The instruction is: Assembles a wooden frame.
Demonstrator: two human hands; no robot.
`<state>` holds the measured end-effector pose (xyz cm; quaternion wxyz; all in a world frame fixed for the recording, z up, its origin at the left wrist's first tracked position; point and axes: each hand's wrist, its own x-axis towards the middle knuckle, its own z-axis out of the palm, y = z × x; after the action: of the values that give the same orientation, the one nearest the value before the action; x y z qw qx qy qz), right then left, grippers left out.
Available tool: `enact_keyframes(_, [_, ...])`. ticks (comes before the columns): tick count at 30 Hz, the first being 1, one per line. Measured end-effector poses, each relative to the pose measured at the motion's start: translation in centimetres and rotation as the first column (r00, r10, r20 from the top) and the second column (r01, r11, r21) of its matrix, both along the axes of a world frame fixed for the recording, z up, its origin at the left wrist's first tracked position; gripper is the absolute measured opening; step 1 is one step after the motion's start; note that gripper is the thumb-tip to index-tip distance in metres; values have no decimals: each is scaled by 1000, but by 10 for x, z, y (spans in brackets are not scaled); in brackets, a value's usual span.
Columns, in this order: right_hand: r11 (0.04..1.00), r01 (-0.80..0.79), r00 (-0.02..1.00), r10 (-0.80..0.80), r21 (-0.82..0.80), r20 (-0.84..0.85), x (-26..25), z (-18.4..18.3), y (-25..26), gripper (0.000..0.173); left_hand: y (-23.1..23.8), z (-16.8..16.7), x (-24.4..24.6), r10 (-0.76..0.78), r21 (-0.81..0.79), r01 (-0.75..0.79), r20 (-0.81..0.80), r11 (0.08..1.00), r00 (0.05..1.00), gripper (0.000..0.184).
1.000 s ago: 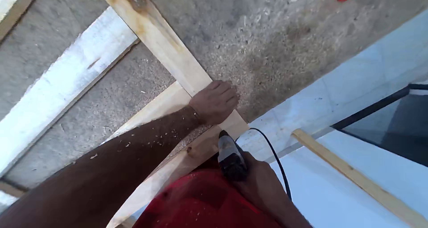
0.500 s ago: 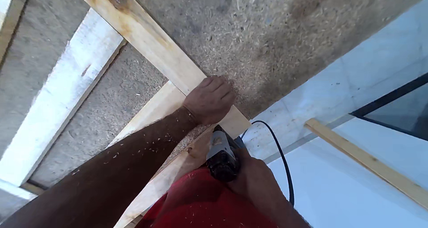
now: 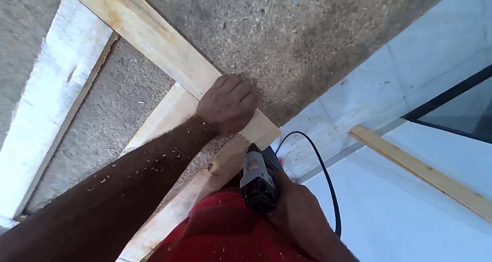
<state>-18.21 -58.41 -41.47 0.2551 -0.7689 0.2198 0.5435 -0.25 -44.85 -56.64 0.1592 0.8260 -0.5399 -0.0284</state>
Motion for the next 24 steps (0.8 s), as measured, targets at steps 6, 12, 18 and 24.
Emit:
enact_keyframes(6, [999,17,997,-15,30,-69,-9,-1,-9,58,0,-1,-1,6,3,-6,9,1000,1000,31])
enact_keyframes(12, [999,16,992,-12,34,-124,-10,0,-12,59,0,-1,-1,21,6,-21,6,1000,1000,32])
enact_keyframes(18, [1000,-7,995,10,22,-100,-15,-3,-13,69,1,0,1,22,7,-22,21,1000,1000,34])
enact_keyframes(24, [997,41,999,-41,-66,-3,-20,1,-1,57,1,-1,0,12,-19,-11,38,1000,999,35])
